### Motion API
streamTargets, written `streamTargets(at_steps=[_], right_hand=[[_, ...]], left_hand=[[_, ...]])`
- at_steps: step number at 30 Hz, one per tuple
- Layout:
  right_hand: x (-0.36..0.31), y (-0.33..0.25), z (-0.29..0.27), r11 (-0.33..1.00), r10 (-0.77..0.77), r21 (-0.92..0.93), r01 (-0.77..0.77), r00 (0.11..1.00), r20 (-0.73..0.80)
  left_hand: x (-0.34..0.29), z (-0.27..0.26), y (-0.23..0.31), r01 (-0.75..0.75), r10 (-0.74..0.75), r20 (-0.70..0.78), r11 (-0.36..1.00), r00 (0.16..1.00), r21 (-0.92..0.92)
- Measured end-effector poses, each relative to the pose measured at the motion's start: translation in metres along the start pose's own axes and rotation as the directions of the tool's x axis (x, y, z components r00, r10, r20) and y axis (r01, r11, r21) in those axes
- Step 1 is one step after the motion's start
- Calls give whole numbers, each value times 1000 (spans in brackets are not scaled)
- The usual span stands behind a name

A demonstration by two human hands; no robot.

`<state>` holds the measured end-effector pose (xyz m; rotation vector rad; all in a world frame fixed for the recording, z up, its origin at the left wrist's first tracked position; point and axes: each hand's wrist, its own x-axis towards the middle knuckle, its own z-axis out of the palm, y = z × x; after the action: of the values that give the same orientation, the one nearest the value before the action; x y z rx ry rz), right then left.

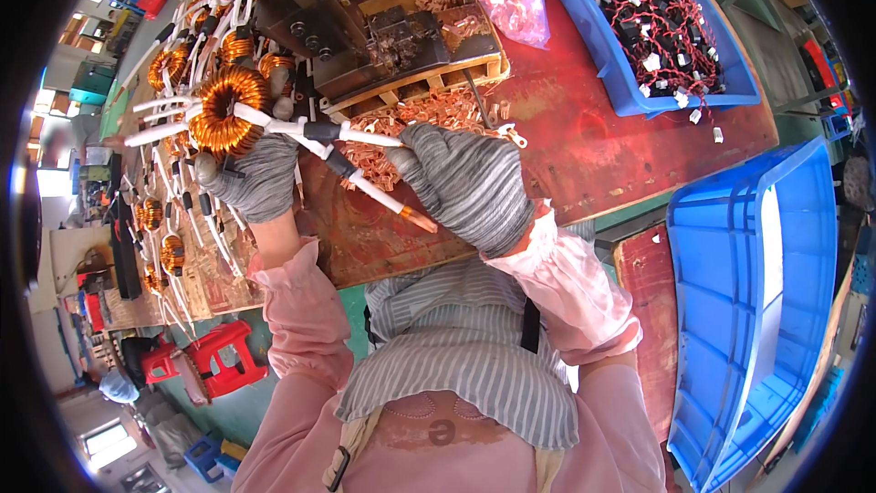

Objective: Assembling and crimping wires onto copper coils/inductors using a benchtop crimping machine.

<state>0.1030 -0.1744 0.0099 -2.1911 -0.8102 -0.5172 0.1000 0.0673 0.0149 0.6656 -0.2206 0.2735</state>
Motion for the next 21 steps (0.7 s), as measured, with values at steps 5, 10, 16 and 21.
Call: streamTargets(at_steps=[5,10,16,21], right_hand=[[-11,13,9,955,87,266,-135,979,184],[-4,15,2,951,17,301,-66,987,161],[-4,22,-2,956,-153,-233,178,981,121],[-16,37,-12,991,131,-35,-126,959,250]], left_hand=[[0,11,2,-46,42,42,992,998,120],[-5,8,-2,-87,107,-109,981,988,174],[3,0,0,-59,104,-181,969,978,239],[9,-12,14,-92,89,-191,996,977,-4]])
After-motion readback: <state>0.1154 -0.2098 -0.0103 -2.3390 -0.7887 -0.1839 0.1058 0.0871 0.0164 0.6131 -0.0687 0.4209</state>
